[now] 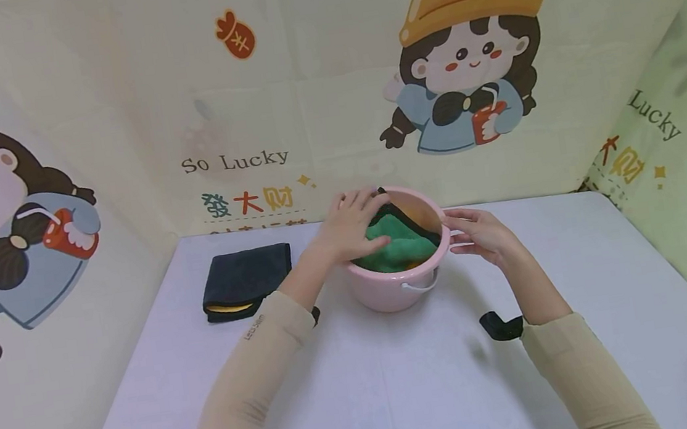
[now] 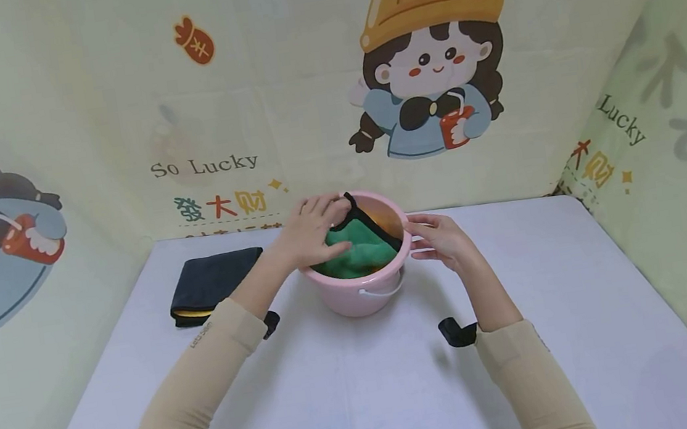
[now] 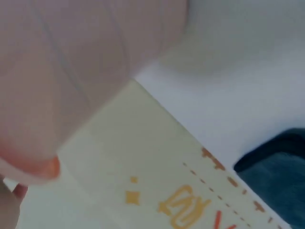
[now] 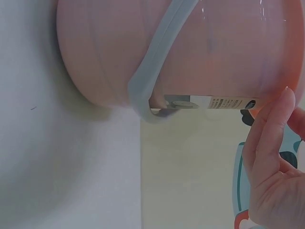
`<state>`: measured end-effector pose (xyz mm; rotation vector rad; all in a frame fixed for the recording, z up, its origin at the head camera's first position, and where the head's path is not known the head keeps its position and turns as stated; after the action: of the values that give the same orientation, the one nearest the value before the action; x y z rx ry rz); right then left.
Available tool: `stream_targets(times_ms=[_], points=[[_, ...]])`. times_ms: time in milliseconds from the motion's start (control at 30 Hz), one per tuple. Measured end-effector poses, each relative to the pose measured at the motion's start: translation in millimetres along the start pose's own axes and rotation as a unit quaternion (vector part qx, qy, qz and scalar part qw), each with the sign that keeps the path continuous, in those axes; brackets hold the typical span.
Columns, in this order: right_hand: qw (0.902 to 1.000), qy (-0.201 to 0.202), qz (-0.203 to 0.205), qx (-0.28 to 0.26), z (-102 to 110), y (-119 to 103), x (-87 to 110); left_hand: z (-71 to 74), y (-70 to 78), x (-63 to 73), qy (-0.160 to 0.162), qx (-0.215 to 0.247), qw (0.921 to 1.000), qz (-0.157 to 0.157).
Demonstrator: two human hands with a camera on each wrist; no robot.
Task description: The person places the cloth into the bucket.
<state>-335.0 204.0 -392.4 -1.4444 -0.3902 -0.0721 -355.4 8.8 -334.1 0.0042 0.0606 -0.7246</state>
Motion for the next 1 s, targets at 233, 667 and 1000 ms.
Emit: stream_targets(times_ms=[233,667,1000], points=[[1.0000,0.000,0.001,0.003,-1,0,-0.3,12.6,-64.6,31.2,0.099,-0.008,0.9870,0.126],[1.0000,-0.001,-0.005,0.006,-1,0,0.7,-55.1,-145.1,99.8,0.061,0.014,0.9590,0.277],[0.9999,0.002,-0.007,0.010,-1,0,1.0,-107.3,-160.5,134.5,-0.005,0.021,0.9527,0.303]])
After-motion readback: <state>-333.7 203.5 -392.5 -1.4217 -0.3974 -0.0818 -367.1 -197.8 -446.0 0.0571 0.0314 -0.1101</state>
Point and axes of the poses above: each hand's wrist, its own x-axis away from the middle knuckle, its own z-axis out of the back of the hand, y = z × x, the point moved 8 cm from there along -x, towards the middle knuckle, and after that the axes turned 4 degrees about -y, right-handed, at the moved point
